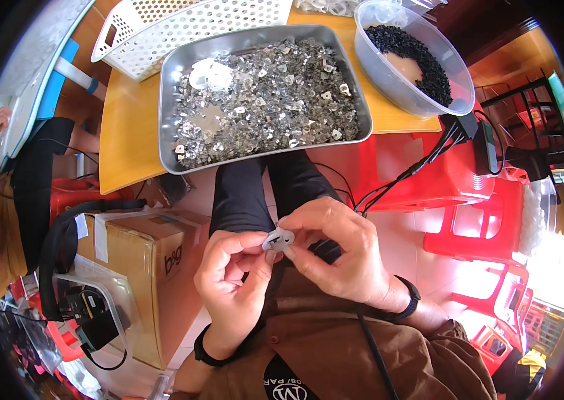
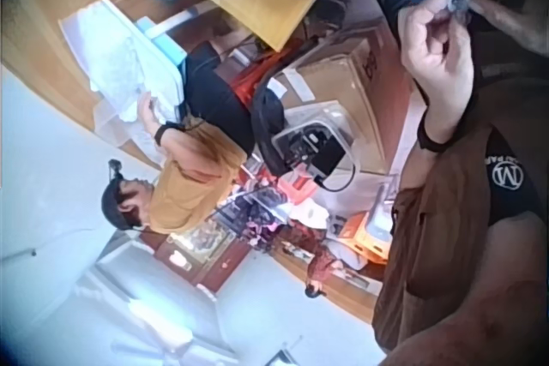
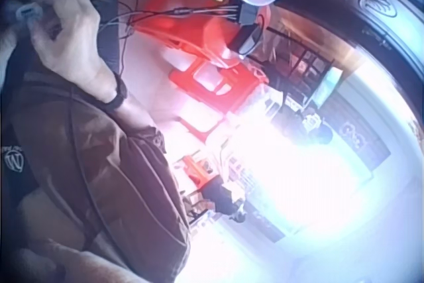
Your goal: Manually assembling small white plastic housings with black interior components.
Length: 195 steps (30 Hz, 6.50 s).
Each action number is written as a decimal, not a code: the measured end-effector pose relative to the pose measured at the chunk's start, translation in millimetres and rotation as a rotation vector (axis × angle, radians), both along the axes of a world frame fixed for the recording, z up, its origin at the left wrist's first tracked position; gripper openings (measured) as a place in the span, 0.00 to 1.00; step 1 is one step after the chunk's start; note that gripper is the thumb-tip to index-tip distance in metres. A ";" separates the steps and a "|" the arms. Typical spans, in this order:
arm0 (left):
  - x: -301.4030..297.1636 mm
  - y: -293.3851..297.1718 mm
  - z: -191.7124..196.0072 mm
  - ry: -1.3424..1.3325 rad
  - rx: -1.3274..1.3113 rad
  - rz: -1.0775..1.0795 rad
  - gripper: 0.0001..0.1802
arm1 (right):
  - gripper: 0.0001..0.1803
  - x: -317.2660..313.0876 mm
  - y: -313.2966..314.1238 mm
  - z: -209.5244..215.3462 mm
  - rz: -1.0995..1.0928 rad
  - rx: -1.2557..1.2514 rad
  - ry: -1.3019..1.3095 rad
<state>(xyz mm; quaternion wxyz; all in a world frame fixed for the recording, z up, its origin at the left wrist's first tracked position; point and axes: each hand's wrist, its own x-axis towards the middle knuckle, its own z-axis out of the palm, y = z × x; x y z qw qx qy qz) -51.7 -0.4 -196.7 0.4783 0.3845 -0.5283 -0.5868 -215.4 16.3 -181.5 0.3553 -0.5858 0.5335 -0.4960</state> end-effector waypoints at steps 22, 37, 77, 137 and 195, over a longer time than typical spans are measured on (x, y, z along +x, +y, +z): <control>-1.4 4.5 0.6 -0.221 -0.610 0.164 0.17 | 0.15 -0.6 5.0 5.6 -0.006 -0.369 0.164; 3.0 11.8 7.9 -0.304 -0.497 0.020 0.12 | 0.13 -1.5 6.9 2.0 -0.001 -0.346 0.084; 0.8 11.7 24.1 -0.078 0.000 -0.004 0.14 | 0.11 -21.7 16.7 27.1 0.090 0.094 -0.029; 33.3 -93.8 63.4 0.087 -0.099 -0.166 0.19 | 0.12 -22.3 -132.8 81.0 0.713 0.874 -0.350; 36.4 -84.7 33.7 0.302 0.477 -0.150 0.15 | 0.06 -54.0 -143.2 27.3 -0.013 0.020 0.628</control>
